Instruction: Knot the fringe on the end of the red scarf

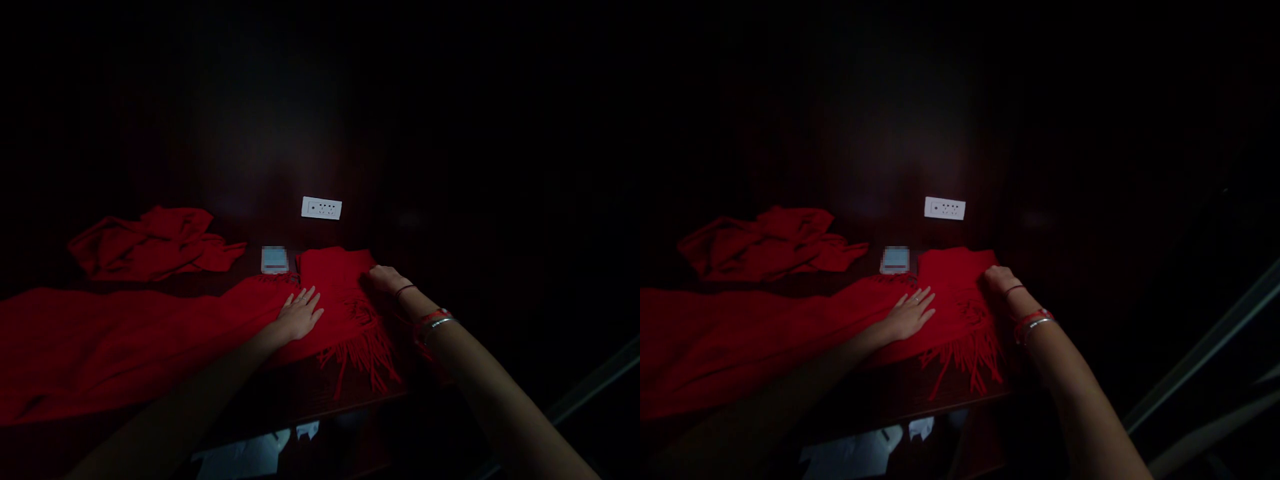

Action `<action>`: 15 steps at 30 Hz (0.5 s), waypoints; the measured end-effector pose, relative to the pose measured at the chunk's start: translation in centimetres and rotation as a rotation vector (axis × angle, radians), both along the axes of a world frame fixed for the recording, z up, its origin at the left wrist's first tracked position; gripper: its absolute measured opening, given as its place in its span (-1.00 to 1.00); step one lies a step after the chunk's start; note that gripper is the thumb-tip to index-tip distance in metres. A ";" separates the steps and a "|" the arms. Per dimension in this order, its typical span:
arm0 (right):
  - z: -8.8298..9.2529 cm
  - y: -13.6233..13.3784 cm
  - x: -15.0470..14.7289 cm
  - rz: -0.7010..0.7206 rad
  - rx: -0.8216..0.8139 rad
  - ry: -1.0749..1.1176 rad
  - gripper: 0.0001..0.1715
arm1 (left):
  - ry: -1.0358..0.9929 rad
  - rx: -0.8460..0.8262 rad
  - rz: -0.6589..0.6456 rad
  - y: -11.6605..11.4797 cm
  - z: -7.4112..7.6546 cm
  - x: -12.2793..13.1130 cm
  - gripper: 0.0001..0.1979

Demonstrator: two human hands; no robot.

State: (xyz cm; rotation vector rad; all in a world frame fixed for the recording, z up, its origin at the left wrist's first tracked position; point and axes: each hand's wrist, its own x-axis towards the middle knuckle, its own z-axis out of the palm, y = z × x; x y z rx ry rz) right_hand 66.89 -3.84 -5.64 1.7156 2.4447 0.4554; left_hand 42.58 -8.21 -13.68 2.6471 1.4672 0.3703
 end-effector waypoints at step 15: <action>-2.9 1.9 -4.9 0.334 -0.139 0.403 -0.67 | 0.059 0.040 0.028 -0.4 0.3 -0.1 -0.50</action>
